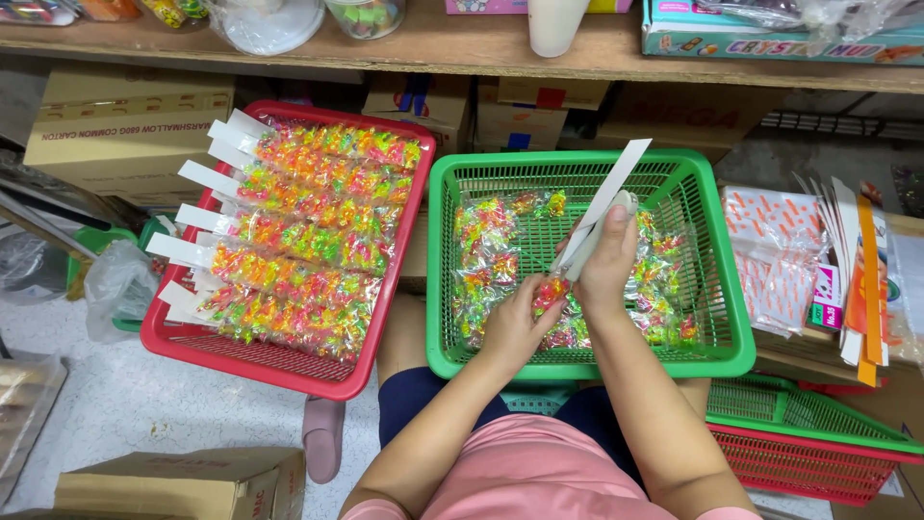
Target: Stapling white paper strips to small bags of colorful candies and organizing them into a green basket.
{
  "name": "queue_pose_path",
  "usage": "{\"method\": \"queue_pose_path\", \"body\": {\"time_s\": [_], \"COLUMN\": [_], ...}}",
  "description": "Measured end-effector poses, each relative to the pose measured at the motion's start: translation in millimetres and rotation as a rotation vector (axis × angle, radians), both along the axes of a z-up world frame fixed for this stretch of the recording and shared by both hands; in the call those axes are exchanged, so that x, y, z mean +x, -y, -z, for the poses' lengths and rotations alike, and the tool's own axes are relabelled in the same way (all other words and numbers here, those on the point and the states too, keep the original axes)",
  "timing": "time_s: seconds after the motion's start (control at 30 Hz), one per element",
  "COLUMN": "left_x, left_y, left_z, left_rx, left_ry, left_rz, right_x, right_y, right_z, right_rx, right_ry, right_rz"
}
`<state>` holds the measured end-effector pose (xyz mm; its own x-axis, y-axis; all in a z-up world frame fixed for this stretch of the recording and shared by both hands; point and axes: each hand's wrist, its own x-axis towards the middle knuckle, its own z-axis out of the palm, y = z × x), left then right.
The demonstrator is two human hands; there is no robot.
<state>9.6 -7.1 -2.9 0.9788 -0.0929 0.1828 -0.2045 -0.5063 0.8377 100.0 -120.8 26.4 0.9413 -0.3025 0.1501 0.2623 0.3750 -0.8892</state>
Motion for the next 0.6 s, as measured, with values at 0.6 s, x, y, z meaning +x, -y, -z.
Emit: {"method": "queue_pose_path", "body": {"time_s": [0.6], "left_x": [22], "left_y": [-75], "left_z": [-57], "left_rx": [-1.07], "left_ry": [-0.445], "left_rz": [-0.321], "right_x": [25], "right_y": [111], "right_z": [41], "right_rx": [-1.869], "right_ry": [-0.484], "right_rz": [-0.904]}}
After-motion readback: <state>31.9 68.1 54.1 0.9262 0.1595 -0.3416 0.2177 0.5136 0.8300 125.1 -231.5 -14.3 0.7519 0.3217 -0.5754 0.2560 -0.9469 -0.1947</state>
